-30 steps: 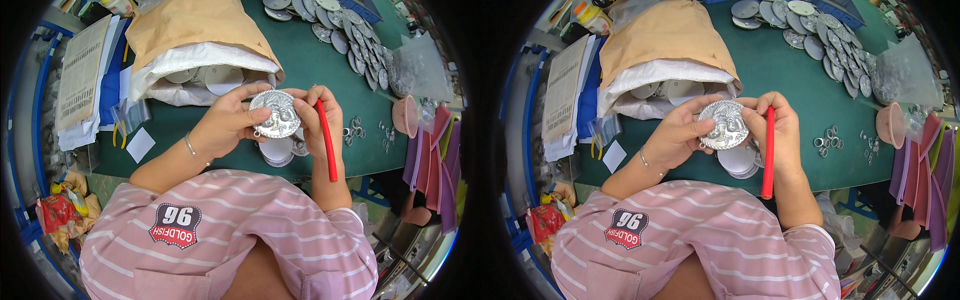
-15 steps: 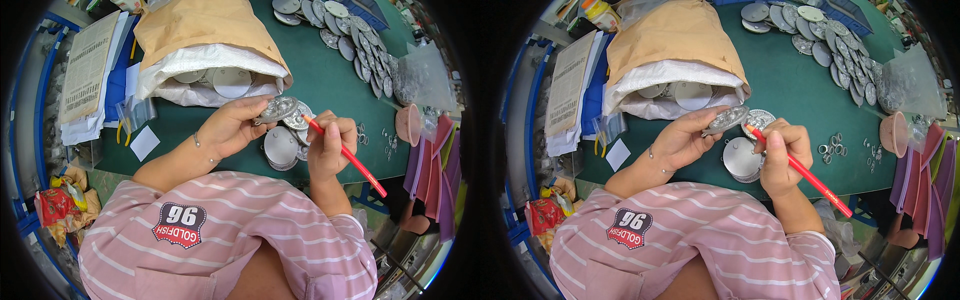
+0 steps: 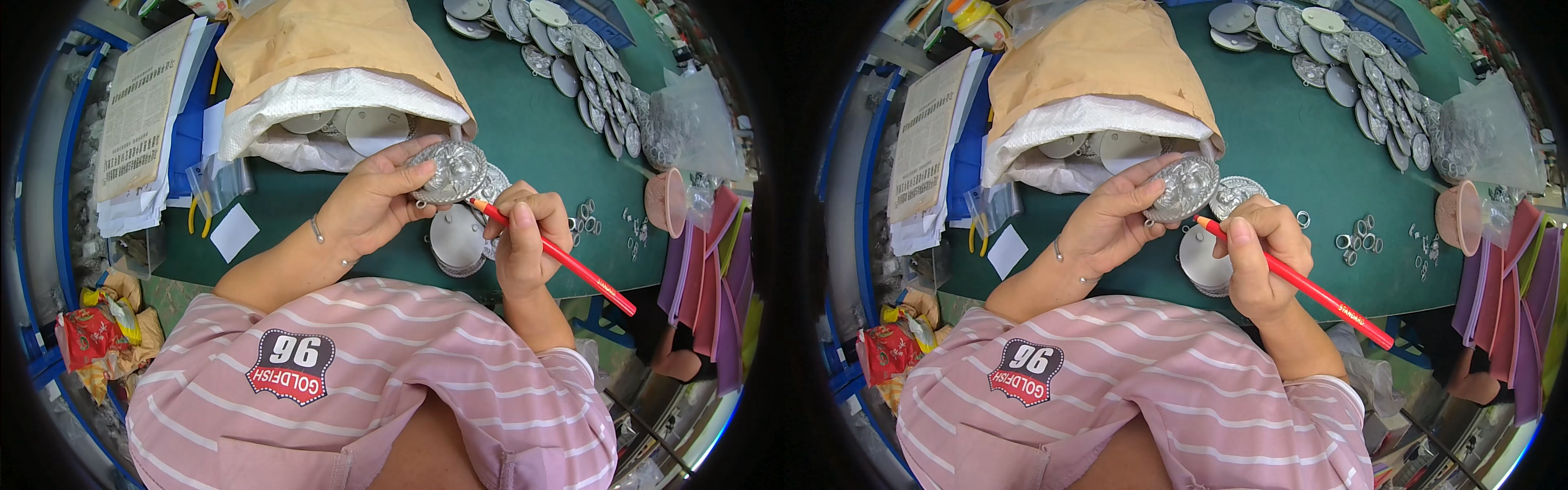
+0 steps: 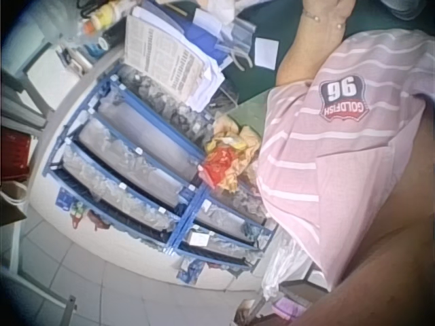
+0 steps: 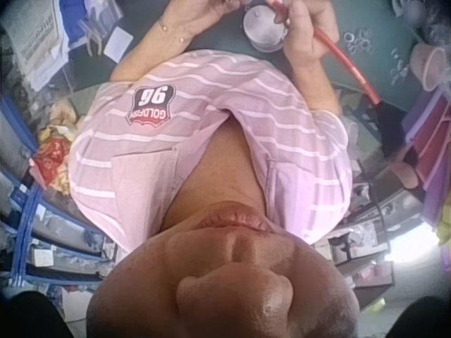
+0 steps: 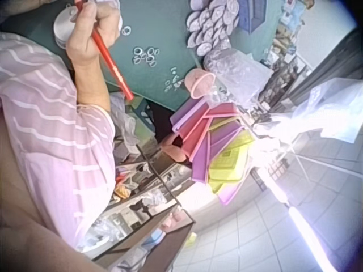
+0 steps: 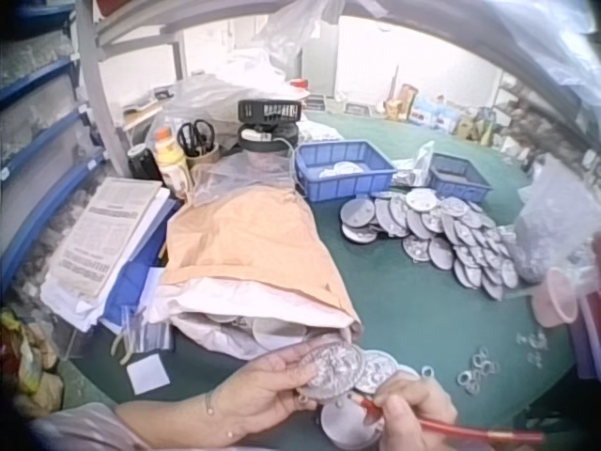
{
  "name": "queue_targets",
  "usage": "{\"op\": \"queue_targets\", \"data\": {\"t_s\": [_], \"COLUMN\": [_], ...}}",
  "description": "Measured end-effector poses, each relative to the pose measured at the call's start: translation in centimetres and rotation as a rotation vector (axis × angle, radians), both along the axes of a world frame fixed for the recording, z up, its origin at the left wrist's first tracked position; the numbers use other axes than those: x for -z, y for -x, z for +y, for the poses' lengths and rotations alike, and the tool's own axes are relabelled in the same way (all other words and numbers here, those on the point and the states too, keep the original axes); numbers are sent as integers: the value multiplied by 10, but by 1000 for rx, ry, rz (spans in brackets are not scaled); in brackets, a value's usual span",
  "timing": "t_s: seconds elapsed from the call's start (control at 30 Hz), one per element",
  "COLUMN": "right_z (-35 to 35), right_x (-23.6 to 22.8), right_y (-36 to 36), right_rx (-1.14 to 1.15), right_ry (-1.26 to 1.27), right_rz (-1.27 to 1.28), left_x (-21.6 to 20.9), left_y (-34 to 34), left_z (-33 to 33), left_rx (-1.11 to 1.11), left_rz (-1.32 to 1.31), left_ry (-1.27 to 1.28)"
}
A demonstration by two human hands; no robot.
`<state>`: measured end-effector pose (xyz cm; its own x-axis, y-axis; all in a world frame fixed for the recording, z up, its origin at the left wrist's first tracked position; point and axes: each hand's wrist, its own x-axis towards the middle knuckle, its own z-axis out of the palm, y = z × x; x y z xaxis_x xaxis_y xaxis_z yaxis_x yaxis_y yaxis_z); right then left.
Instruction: The person paints the edges of round silver medallions using a red paintbrush. They pick up each medallion from a pile, apply paint to the rim, and place it back down. The person also handles a large white sack containing more medallions.
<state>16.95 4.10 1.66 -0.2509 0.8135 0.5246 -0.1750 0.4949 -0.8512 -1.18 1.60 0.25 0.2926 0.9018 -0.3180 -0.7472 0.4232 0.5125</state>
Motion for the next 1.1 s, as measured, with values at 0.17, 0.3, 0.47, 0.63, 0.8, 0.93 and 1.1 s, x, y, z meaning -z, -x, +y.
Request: {"op": "queue_targets", "data": {"t_s": [0.17,0.3,0.47,0.63,0.8,0.93,1.1], "right_z": [1,7,8,10,25,31,23], "right_x": [2,0,-5,2,-2,1,1], "right_y": [0,5,9,-7,-52,-60,-57], "right_rx": [-8,156,71,14,317,195,-264], "right_ry": [-3,209,553,540,-58,-652,-412], "right_rz": [78,85,146,142,-235,-641,-608], "left_x": [-2,-12,-14,-9,0,7,26], "left_y": [0,-4,-7,-9,-5,-22,-39], "left_z": [-3,-6,-7,-8,-5,0,11], "left_rx": [-50,-168,-192,-106,-179,-62,141], "left_rz": [64,246,378,413,553,756,1349], "left_ry": [-62,-154,-274,-287,-322,-507,-961]}}
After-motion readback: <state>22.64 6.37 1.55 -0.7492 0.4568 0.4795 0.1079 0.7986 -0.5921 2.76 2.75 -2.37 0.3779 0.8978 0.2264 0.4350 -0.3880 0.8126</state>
